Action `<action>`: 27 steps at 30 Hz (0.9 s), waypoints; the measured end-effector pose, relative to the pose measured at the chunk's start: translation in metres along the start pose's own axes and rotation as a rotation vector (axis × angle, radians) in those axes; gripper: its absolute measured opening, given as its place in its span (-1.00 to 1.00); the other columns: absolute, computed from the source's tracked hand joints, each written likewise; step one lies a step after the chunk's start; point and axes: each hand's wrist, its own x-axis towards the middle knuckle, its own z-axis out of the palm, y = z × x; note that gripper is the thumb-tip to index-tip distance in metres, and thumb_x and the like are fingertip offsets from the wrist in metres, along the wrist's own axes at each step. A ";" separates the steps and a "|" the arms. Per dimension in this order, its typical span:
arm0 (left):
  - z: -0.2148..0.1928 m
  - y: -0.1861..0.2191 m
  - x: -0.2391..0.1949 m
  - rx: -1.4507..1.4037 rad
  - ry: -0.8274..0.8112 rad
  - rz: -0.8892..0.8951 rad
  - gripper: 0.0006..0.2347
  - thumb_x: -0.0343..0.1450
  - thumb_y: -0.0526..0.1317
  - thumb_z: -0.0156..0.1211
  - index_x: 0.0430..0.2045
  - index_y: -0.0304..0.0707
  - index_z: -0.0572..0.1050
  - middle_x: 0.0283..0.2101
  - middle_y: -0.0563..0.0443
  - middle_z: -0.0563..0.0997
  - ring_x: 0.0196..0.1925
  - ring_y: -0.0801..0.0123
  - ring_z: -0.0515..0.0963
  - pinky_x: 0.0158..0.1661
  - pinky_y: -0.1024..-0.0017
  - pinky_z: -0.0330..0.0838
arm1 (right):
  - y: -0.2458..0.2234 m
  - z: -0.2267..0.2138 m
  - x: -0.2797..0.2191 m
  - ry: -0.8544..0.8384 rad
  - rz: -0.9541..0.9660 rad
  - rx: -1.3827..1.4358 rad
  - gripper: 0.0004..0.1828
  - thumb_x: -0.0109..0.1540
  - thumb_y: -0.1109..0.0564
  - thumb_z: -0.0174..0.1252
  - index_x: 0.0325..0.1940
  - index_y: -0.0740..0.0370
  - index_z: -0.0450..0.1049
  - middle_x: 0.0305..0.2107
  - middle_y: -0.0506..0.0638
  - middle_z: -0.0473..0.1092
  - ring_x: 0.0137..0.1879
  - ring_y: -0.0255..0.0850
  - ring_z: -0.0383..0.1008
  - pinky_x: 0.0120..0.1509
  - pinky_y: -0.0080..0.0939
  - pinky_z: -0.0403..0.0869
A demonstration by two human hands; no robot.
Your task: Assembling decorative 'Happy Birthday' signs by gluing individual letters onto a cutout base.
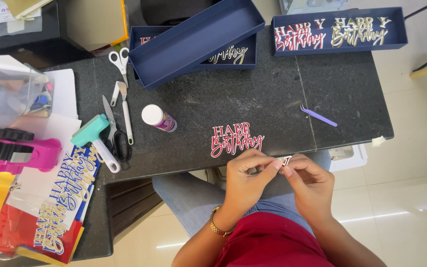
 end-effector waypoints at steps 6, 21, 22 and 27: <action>0.003 0.010 0.002 0.000 0.031 -0.003 -0.97 0.31 -0.35 0.44 -0.46 -0.21 0.72 -0.56 0.05 0.60 -0.49 0.57 0.44 -0.46 0.61 0.23 | -0.004 0.006 0.000 -0.008 -0.006 0.055 -0.87 0.24 0.40 0.19 -0.42 0.48 0.50 -0.57 0.19 0.40 -0.32 -0.13 0.37 -0.15 -0.19 0.41; -0.002 0.010 0.005 0.051 0.040 0.031 -0.96 0.29 -0.35 0.46 -0.47 -0.21 0.73 -0.59 0.07 0.58 -0.43 0.52 0.49 -0.37 0.55 0.34 | -0.001 0.004 0.002 -0.014 -0.005 0.039 -0.86 0.21 0.44 0.20 -0.47 0.48 0.49 -0.61 0.20 0.41 -0.35 -0.10 0.37 -0.17 -0.15 0.38; -0.003 0.014 0.006 0.050 0.002 0.055 -0.87 0.27 -0.29 0.49 -0.36 -0.21 0.72 -0.54 0.06 0.58 -0.35 0.44 0.52 -0.26 0.50 0.38 | -0.002 0.003 0.003 -0.021 -0.010 0.028 -0.85 0.21 0.44 0.20 -0.47 0.46 0.50 -0.60 0.17 0.41 -0.34 -0.13 0.35 -0.17 -0.16 0.38; 0.002 0.007 0.005 -0.011 -0.060 0.033 -0.81 0.29 -0.23 0.50 -0.28 -0.22 0.70 -0.52 0.05 0.53 -0.29 0.43 0.49 -0.14 0.44 0.37 | -0.008 0.007 0.004 -0.055 -0.034 0.009 -0.86 0.20 0.45 0.21 -0.47 0.45 0.52 -0.59 0.14 0.42 -0.37 -0.14 0.35 -0.20 -0.18 0.40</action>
